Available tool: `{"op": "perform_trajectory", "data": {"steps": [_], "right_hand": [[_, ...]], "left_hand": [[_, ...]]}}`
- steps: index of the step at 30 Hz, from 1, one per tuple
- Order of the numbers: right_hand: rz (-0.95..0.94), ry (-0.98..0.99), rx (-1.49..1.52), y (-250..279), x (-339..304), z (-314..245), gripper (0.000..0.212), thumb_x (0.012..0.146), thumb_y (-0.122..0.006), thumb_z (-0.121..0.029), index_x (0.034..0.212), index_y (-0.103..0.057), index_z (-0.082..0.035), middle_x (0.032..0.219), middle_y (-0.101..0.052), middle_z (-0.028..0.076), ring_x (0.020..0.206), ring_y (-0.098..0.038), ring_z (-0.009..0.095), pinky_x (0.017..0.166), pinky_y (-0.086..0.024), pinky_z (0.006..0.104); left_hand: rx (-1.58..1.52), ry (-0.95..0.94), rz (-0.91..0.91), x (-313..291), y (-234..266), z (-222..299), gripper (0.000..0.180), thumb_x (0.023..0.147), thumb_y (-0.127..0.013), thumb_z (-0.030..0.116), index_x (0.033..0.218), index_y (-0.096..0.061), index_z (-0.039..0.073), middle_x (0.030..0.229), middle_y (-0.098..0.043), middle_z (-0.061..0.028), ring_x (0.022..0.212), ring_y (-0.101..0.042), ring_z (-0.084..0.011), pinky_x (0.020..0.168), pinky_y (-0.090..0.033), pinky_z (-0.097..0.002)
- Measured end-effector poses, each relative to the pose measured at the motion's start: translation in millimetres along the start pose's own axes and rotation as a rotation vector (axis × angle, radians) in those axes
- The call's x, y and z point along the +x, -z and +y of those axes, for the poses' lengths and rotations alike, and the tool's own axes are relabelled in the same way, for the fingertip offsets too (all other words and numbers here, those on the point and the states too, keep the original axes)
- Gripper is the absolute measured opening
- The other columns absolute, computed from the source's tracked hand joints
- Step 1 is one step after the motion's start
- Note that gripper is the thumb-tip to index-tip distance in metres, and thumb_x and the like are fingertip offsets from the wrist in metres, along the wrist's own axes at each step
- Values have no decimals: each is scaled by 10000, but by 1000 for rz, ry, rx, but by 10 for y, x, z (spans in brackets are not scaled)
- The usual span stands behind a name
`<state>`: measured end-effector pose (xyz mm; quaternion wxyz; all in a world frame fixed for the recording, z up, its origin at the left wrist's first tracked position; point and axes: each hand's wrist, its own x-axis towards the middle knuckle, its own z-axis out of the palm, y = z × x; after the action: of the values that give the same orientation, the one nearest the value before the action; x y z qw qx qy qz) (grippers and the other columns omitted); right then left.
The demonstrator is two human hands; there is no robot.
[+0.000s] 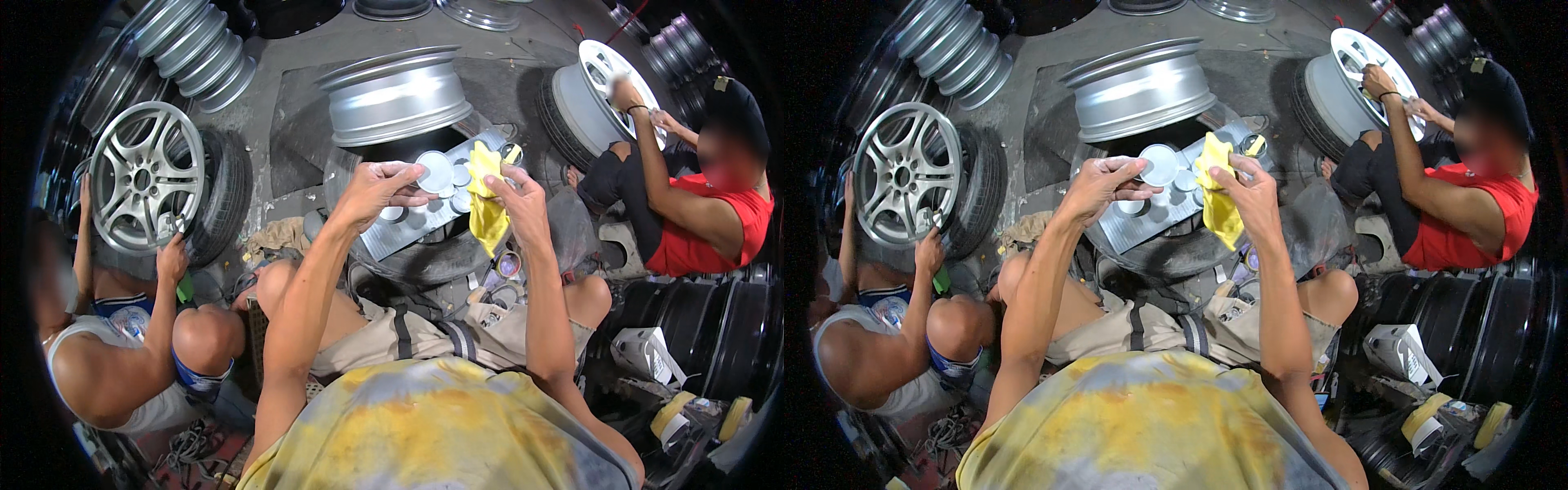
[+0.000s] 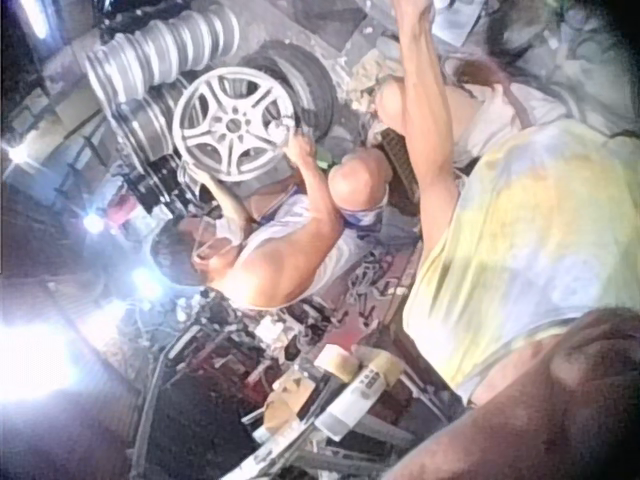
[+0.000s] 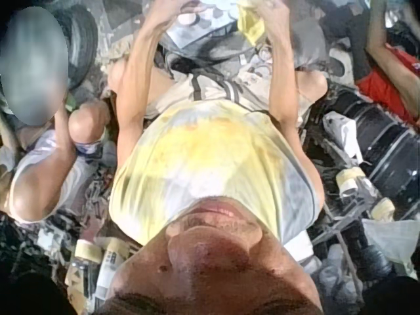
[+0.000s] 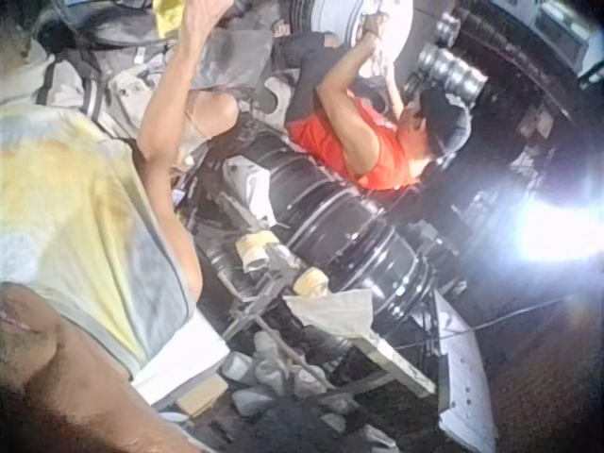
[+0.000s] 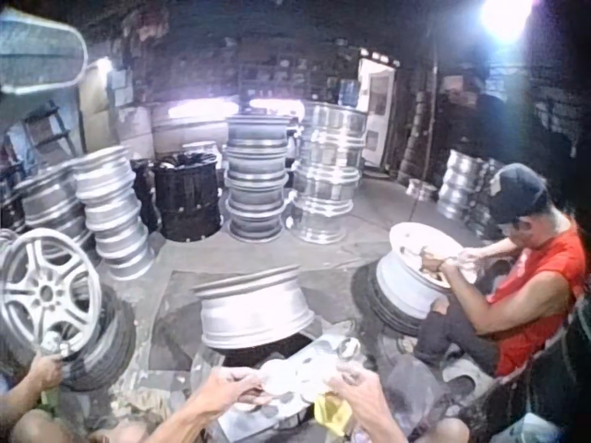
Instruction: The person sits on the floor and prepares small circular wheel caps by applying adhesive tape to their edges. They handle the caps one at a time, peeling tape from a roll and wrapping it around the rim of each cap before placing it on a metal tray.
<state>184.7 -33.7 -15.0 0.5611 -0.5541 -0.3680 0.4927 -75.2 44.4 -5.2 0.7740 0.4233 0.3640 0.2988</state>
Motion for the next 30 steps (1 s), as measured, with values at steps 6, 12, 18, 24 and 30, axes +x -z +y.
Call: {"op": "perform_trajectory", "data": {"steps": [6,12,18,24,30], "right_hand": [[-268,217,62,-166,-14,-176,377,849,-822,-10,1196,-708,80,1142,-677,89,1118,-629,161,998,-480,286],[43,793,-664,-556,146,35,180,834,-771,-26,957,-648,18,880,-606,121,784,-626,279,674,-480,369],[204,777,-664,-918,162,158,190,930,-722,-113,950,-589,22,858,-588,180,769,-627,401,676,-481,484],[-6,381,-971,-174,418,602,251,946,-719,-183,1030,-624,33,915,-697,248,835,-687,447,722,-531,473],[-373,-500,-401,166,-563,1094,228,975,-751,-231,1084,-683,-43,948,-700,14,807,-625,65,710,-530,275]], "left_hand": [[9,28,18,16,-15,-30,467,1017,-681,313,1181,-656,-124,1042,-738,-192,943,-765,-243,791,-649,-275],[66,-31,-21,127,-101,-183,387,1022,-671,364,1089,-720,-14,962,-741,-107,845,-733,-157,781,-637,-290],[-3,-57,20,174,-60,-195,335,1017,-686,339,1110,-709,18,922,-725,-61,819,-710,-127,778,-616,-280],[262,-157,79,365,116,-230,336,1054,-616,246,1132,-689,-72,964,-733,-133,825,-767,-247,716,-634,-320],[1114,-112,251,889,509,-928,280,977,-654,156,1159,-729,-43,980,-752,-246,854,-771,-318,782,-612,-408]]}}
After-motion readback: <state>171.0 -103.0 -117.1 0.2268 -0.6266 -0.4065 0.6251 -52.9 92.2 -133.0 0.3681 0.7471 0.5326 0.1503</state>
